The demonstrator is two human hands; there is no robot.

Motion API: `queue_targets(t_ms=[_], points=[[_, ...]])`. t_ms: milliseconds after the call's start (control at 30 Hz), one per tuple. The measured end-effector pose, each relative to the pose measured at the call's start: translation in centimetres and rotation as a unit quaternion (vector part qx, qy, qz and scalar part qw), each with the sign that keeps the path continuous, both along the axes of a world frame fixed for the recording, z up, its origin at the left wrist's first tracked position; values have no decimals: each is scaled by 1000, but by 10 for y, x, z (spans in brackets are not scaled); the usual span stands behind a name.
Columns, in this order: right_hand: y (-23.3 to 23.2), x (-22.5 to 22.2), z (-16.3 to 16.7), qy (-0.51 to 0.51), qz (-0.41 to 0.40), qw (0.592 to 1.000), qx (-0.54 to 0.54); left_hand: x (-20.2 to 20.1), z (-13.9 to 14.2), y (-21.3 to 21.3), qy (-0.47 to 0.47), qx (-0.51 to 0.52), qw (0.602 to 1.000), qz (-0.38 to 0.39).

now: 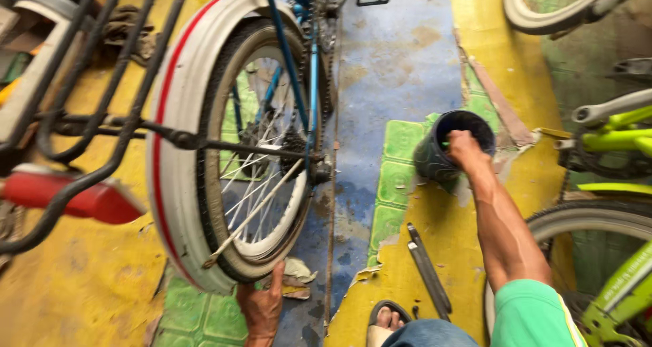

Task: The person removes the tire from the rim using tire levers, then uses a brush to apply a substance to the rim. The person continues to work on the tire and rim with tire levers.

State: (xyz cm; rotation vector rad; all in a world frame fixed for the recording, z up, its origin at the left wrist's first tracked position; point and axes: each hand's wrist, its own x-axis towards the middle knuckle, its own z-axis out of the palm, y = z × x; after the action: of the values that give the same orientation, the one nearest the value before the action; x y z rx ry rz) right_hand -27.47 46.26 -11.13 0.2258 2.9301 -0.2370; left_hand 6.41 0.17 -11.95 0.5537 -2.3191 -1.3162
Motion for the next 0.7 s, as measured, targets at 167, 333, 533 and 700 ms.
queue_targets(t_ms=[167, 333, 533, 700], points=[[-4, 10, 60, 44, -50, 997, -37, 0, 0, -6, 8, 4, 1000, -19], [-36, 101, 93, 194, -59, 852, -483, 0, -15, 1, -4, 35, 999, -31], [-207, 201, 16, -50, 23, 697, -715, -6, -13, 1, -26, 69, 997, -25], [-279, 224, -26, -55, 184, 782, -593, 2, 29, -10, -88, 118, 988, 52]])
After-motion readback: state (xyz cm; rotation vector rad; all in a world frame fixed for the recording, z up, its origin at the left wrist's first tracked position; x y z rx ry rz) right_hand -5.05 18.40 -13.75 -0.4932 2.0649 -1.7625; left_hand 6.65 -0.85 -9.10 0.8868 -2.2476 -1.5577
